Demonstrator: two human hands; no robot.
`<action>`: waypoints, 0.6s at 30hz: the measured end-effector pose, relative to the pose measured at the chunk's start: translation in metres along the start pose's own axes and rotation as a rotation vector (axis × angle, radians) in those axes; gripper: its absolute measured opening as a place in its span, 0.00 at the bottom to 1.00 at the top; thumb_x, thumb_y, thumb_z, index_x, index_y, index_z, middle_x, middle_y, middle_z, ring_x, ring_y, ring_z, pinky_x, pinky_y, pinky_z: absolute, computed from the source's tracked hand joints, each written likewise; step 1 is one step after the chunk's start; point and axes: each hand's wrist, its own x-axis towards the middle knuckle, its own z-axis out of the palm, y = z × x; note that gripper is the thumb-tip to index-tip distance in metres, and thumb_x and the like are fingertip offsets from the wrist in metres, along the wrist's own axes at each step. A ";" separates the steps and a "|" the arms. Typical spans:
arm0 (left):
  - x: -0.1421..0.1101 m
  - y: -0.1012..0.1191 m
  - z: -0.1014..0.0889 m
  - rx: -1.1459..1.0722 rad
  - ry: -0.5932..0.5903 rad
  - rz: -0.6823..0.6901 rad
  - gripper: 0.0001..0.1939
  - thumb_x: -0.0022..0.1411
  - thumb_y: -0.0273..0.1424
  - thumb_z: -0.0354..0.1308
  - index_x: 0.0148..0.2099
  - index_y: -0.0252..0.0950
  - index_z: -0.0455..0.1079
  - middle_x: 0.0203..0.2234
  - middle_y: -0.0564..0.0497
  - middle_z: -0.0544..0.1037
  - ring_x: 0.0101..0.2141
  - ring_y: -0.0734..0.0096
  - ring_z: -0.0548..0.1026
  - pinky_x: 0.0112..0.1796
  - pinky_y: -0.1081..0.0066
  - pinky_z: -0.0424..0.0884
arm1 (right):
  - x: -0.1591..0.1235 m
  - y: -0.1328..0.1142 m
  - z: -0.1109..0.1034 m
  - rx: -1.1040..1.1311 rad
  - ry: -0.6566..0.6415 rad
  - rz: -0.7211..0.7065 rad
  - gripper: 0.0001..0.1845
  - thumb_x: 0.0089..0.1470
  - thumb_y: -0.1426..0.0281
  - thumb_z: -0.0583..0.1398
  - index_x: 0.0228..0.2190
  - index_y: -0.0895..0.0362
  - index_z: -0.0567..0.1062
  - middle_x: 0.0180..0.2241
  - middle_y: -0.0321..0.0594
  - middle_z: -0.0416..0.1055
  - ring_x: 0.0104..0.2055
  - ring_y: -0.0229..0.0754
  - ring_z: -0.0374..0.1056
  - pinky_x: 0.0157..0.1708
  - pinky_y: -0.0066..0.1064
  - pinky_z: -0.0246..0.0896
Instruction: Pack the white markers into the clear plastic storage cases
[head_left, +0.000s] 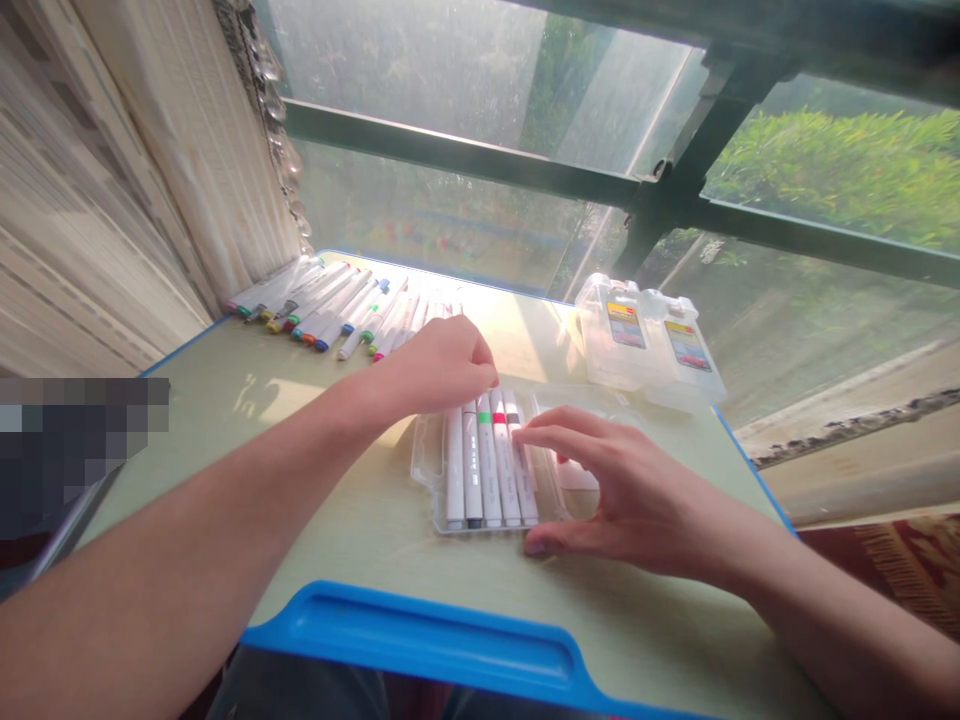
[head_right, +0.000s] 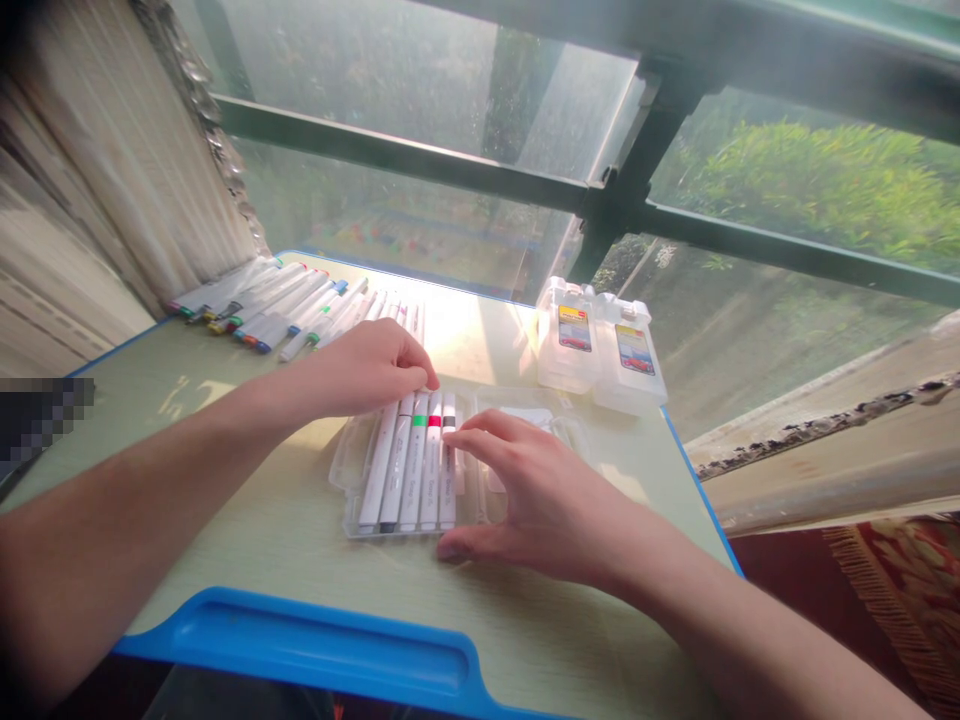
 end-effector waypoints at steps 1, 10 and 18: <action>0.000 0.001 -0.001 -0.002 0.007 -0.008 0.09 0.47 0.27 0.56 0.29 0.33 0.79 0.17 0.51 0.71 0.24 0.72 0.66 0.26 0.71 0.54 | 0.000 0.000 0.000 0.002 -0.002 -0.001 0.36 0.47 0.52 0.70 0.55 0.53 0.72 0.55 0.48 0.70 0.52 0.51 0.71 0.50 0.42 0.68; -0.004 0.002 -0.005 -0.007 -0.026 0.022 0.09 0.47 0.27 0.56 0.27 0.33 0.78 0.17 0.51 0.70 0.23 0.72 0.65 0.26 0.70 0.53 | 0.001 -0.001 -0.001 -0.012 -0.011 0.011 0.38 0.47 0.51 0.69 0.55 0.55 0.71 0.55 0.47 0.70 0.53 0.50 0.70 0.52 0.41 0.68; -0.003 0.002 -0.006 0.069 0.020 -0.007 0.09 0.47 0.24 0.55 0.17 0.33 0.71 0.13 0.52 0.60 0.21 0.74 0.59 0.26 0.68 0.49 | 0.000 0.000 0.000 -0.020 0.018 -0.014 0.35 0.48 0.53 0.69 0.54 0.54 0.72 0.54 0.49 0.71 0.53 0.51 0.71 0.51 0.42 0.68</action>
